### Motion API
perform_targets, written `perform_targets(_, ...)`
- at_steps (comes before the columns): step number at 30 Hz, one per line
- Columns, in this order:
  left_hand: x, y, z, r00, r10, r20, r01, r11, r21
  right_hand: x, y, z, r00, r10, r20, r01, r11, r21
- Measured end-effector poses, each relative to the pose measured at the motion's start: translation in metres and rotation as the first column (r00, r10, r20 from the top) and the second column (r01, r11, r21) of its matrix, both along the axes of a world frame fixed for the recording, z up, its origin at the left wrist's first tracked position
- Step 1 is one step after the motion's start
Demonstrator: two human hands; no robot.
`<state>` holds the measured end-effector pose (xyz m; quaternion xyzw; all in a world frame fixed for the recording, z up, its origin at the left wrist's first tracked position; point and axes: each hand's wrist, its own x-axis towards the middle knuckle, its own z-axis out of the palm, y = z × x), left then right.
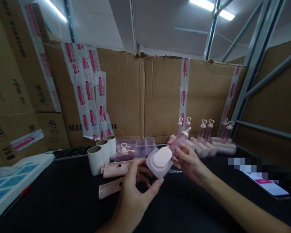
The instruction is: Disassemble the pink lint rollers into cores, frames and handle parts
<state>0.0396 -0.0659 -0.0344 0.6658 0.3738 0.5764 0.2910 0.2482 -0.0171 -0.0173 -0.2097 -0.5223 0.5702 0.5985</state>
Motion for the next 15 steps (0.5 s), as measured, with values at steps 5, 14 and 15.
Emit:
perform_targets(5,0.001,-0.009,0.003,0.985,0.102,-0.142,-0.059,0.957,0.284,-0.001,-0.007,0.004,0.997,0.066,-0.038,-0.066,0.998,0.012)
perform_targets(14,-0.004,-0.006,0.003,0.947,0.241,-0.213,-0.140,0.906,0.399,-0.015,-0.018,0.001,0.999,0.029,0.026,-0.031,0.998,0.049)
perform_targets(15,-0.004,-0.006,0.003,0.947,0.242,-0.213,-0.141,0.906,0.400,-0.016,-0.018,0.001,0.999,0.030,0.029,-0.032,0.998,0.057)
